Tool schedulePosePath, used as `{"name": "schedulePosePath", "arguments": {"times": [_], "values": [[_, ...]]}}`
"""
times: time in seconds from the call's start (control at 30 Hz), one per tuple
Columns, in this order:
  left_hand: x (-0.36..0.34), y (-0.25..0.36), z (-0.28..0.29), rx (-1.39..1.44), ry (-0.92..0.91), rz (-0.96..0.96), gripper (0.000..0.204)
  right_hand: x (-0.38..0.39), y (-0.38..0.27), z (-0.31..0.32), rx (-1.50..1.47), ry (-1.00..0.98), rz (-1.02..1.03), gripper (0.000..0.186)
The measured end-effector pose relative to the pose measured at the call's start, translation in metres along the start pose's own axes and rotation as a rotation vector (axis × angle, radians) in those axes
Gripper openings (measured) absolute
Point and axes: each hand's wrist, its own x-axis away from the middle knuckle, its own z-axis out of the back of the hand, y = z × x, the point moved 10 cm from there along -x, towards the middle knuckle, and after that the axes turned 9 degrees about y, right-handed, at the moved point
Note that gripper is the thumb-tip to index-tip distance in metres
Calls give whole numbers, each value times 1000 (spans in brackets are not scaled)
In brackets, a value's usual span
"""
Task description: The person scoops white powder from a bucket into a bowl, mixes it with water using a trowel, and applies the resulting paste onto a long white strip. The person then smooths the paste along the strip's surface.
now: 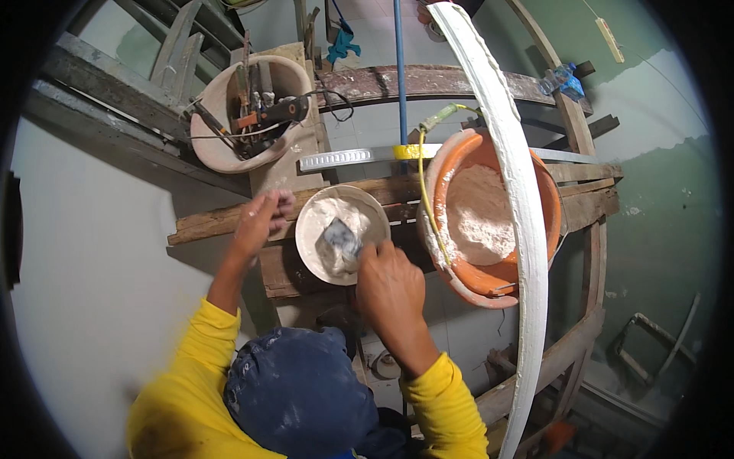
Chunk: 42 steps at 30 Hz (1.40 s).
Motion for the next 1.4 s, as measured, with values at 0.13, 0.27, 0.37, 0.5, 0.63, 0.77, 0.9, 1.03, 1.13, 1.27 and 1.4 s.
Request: {"name": "schedulePosePath", "arguments": {"times": [0.13,0.27,0.37,0.5,0.63,0.77,0.9,1.03,1.13,1.27,1.4], "values": [[18,-28,-11,114,-44,140,70,-39,-8,-24,99,31,92,7],[16,-23,-11,220,-90,165,76,-58,-21,-40,49,-30,176,6],[13,-22,-12,185,-104,183,79,-62,-21,-51,4,-71,166,7],[15,-24,-9,193,-92,205,81,-55,-14,-58,-147,-152,141,23],[13,-30,-11,220,-103,208,83,-37,7,-60,-466,-136,34,25],[11,-31,-5,202,-112,234,84,-13,26,-62,-814,-105,-66,30],[-4,-24,13,164,-31,179,85,3,28,-61,-958,-116,-145,34],[-13,11,19,183,-1,67,82,9,26,-25,-958,-7,-82,30],[-12,53,-1,300,-104,25,77,17,21,16,-1020,93,-17,28],[-21,102,-72,508,-260,28,64,35,36,66,-1193,-82,-250,30],[-49,164,-174,564,-383,-51,51,48,96,122,-1100,13,-425,31]]}}
